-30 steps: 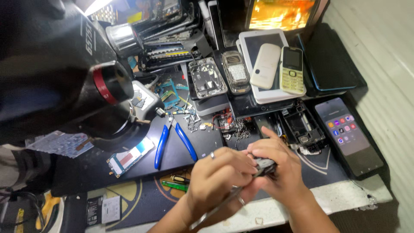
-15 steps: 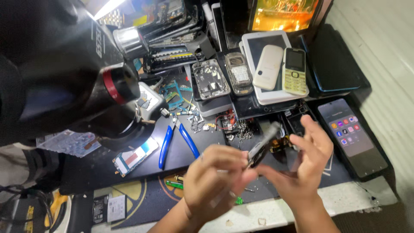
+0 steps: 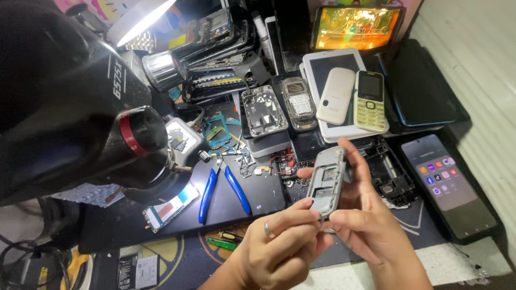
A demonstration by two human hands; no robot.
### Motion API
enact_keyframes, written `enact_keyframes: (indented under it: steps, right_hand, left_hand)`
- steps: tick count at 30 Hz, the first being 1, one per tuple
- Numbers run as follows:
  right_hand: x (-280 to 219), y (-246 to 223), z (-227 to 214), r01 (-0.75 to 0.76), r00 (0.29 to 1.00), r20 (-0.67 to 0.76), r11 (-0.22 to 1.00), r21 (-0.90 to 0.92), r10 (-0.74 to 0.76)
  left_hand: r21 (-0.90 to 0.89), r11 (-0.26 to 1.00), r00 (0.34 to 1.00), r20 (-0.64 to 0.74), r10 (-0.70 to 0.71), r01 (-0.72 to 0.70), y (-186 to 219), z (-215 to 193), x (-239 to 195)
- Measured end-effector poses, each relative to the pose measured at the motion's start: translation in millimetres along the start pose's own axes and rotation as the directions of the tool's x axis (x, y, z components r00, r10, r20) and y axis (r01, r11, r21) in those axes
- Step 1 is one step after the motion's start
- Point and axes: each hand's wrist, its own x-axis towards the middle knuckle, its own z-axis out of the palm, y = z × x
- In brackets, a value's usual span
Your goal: The person disassembles a mobile phone using a precision screwdriver and tweezers, removing the back cover and extracting the motherboard. They then handle another mobile phone, removing its back cover as well. The work is performed at a cluttered electronics repair bench with multiple phones and tools visible.
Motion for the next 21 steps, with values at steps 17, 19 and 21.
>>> enact_keyframes:
  steps: [17, 19, 21]
  right_hand:
    - [12, -7, 2, 0.238, 0.918, -0.119, 0.765, -0.598, -0.378]
    - [18, -16, 6, 0.183, 0.924, -0.116, 0.689, -0.702, -0.364]
    - [25, -18, 8, 0.092, 0.941, -0.141, 0.633, -0.769, -0.308]
  left_hand:
    - [-0.171, 0.943, 0.957, -0.015, -0.291, 0.284, -11, -1, 3]
    - [-0.141, 0.949, 0.954, -0.063, -0.294, 0.283, -10, -5, 4]
    - [-0.03, 0.949, 0.934, -0.165, -0.316, 0.315, 1, -3, 1]
